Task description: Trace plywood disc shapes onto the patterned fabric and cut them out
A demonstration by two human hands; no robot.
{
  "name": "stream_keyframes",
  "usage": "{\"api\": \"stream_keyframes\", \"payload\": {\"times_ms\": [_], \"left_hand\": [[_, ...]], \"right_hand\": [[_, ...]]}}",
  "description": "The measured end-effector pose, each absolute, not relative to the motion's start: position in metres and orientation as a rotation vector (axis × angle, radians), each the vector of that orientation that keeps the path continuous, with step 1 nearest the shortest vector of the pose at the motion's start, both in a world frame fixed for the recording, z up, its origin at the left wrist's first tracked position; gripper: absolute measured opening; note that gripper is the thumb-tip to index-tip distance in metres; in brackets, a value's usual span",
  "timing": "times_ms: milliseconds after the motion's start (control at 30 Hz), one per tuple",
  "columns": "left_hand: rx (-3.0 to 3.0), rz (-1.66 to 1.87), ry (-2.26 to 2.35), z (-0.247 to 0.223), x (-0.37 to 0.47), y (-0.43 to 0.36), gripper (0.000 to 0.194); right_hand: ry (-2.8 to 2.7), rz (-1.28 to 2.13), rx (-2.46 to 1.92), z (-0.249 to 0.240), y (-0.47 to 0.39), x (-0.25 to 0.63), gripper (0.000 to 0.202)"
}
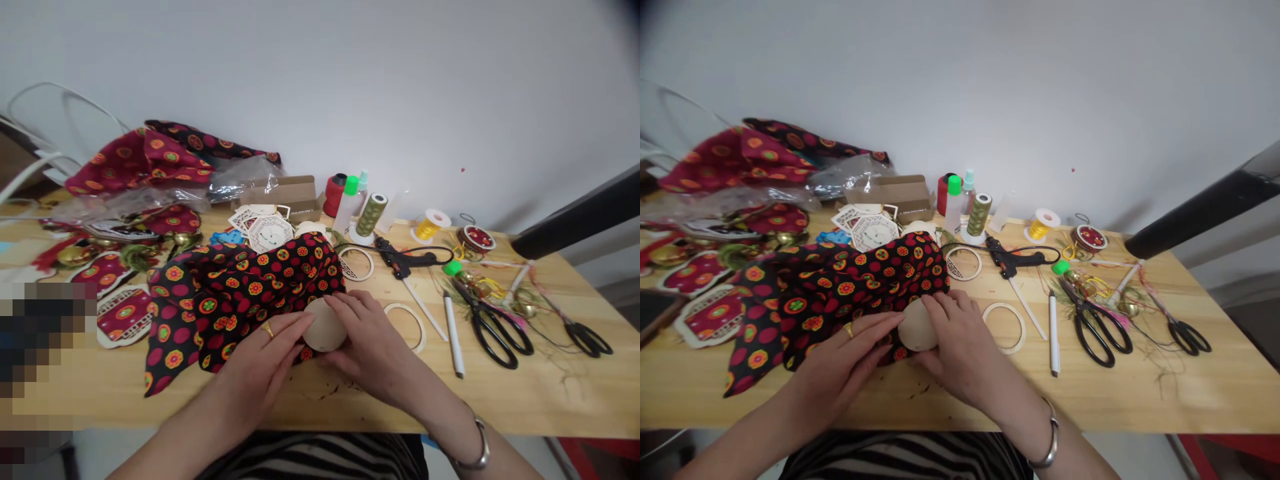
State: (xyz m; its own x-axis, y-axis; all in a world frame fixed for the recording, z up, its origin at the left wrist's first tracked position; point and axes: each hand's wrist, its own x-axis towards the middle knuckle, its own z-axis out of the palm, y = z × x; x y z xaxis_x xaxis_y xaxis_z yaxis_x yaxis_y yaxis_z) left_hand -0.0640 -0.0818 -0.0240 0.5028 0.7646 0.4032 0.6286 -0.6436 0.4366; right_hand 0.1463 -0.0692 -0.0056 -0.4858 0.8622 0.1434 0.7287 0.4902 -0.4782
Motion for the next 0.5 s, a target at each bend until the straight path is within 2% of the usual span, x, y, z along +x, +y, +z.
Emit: {"api": "stream_keyframes", "payload": {"times_ms": [233, 500], "left_hand": [[2.36, 0.732, 1.376, -0.047, -0.069, -0.081, 0.051], [2.241, 0.567, 1.397, -0.049, -0.068, -0.076, 0.059]], "right_hand": [[-2.414, 0.484, -1.384, -0.012, -0.066, 0.14, 0.073], [-2.43, 0.519, -1.403, -0.009, -0.065, 0.14, 0.069]]}}
